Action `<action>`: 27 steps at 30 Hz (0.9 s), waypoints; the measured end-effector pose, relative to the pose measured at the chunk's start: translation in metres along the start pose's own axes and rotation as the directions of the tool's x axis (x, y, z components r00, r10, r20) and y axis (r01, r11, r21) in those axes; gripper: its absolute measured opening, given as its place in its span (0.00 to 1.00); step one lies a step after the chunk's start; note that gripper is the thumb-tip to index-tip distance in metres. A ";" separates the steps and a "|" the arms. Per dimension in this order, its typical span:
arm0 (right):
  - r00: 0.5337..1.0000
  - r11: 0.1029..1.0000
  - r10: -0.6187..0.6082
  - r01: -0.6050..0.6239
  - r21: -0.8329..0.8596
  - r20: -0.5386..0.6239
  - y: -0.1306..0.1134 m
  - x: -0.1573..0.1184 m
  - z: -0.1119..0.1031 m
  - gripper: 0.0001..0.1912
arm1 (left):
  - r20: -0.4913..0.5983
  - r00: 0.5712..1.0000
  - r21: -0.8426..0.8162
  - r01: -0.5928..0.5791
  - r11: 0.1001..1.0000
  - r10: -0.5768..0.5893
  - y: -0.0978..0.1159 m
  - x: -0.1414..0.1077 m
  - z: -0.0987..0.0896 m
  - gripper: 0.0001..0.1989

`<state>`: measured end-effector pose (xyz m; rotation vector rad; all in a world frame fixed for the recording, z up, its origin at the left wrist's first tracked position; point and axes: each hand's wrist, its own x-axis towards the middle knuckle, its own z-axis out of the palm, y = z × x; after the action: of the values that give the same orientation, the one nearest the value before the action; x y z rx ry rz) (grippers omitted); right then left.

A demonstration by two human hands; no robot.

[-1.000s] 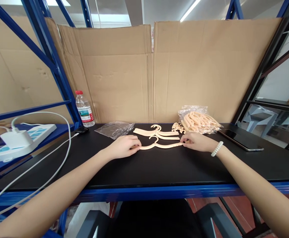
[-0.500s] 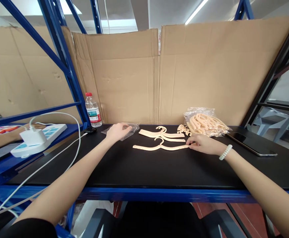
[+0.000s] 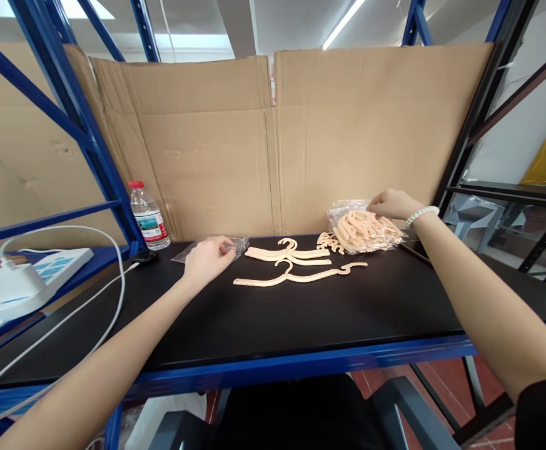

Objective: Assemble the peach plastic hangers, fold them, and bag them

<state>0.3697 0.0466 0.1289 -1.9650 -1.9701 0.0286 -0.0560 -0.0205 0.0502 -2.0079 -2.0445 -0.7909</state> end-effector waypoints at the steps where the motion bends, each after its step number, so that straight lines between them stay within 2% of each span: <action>1: 0.998 0.998 -0.050 0.050 0.023 -0.025 -0.005 -0.002 0.003 0.09 | -0.008 0.999 -0.002 -0.036 0.999 0.036 0.000 -0.001 0.001 0.13; 3: 0.986 0.986 -0.164 0.165 0.034 -0.038 -0.019 -0.007 0.013 0.10 | -0.036 0.990 -0.005 -0.136 0.991 0.136 0.002 -0.003 0.004 0.11; 6: 0.923 0.925 -0.377 0.380 -0.028 0.082 -0.040 -0.013 0.038 0.12 | -0.026 0.934 -0.035 -0.357 0.934 0.356 0.011 0.003 0.010 0.10; 8: 0.854 0.815 -0.503 0.521 -0.253 0.136 -0.050 -0.011 0.057 0.14 | 0.062 0.860 -0.055 -0.504 0.862 0.507 0.022 0.011 0.015 0.10; 10: 0.824 0.761 -0.545 0.564 -0.321 0.155 -0.057 -0.007 0.074 0.14 | 0.198 0.767 -0.055 -0.613 0.788 0.611 0.035 0.020 0.023 0.11; 12: 0.797 0.709 -0.577 0.598 -0.375 0.179 -0.058 -0.001 0.087 0.10 | 0.306 0.700 -0.024 -0.672 0.740 0.645 0.048 0.026 0.033 0.12; 13: 0.782 0.678 -0.591 0.614 -0.404 0.197 -0.058 0.001 0.091 0.08 | 0.342 0.686 -0.003 -0.683 0.730 0.643 0.053 0.029 0.038 0.12; 16: 0.762 0.609 -0.603 0.632 -0.480 0.238 -0.053 0.012 0.099 0.08 | 0.369 0.685 0.023 -0.683 0.730 0.629 0.061 0.033 0.053 0.10; 18: 0.767 0.602 -0.593 0.625 -0.498 0.246 -0.049 0.019 0.102 0.08 | 0.336 0.706 0.009 -0.665 0.747 0.624 0.061 0.035 0.061 0.10; 22: 0.778 0.599 -0.568 0.613 -0.515 0.266 -0.049 0.031 0.108 0.03 | 0.282 0.734 -0.010 -0.641 0.767 0.617 0.057 0.038 0.072 0.09; 25: 0.783 0.601 -0.559 0.610 -0.517 0.273 -0.050 0.033 0.110 0.13 | 0.252 0.744 -0.030 -0.634 0.773 0.619 0.054 0.038 0.076 0.08; 27: 0.780 0.599 -0.559 0.614 -0.514 0.281 -0.051 0.033 0.109 0.14 | 0.234 0.746 -0.054 -0.630 0.775 0.623 0.052 0.039 0.077 0.07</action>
<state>0.2933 0.1028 0.0481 -1.4768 -2.8537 -0.7630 0.0094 0.0482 0.0160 -2.6368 -1.2710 -0.3820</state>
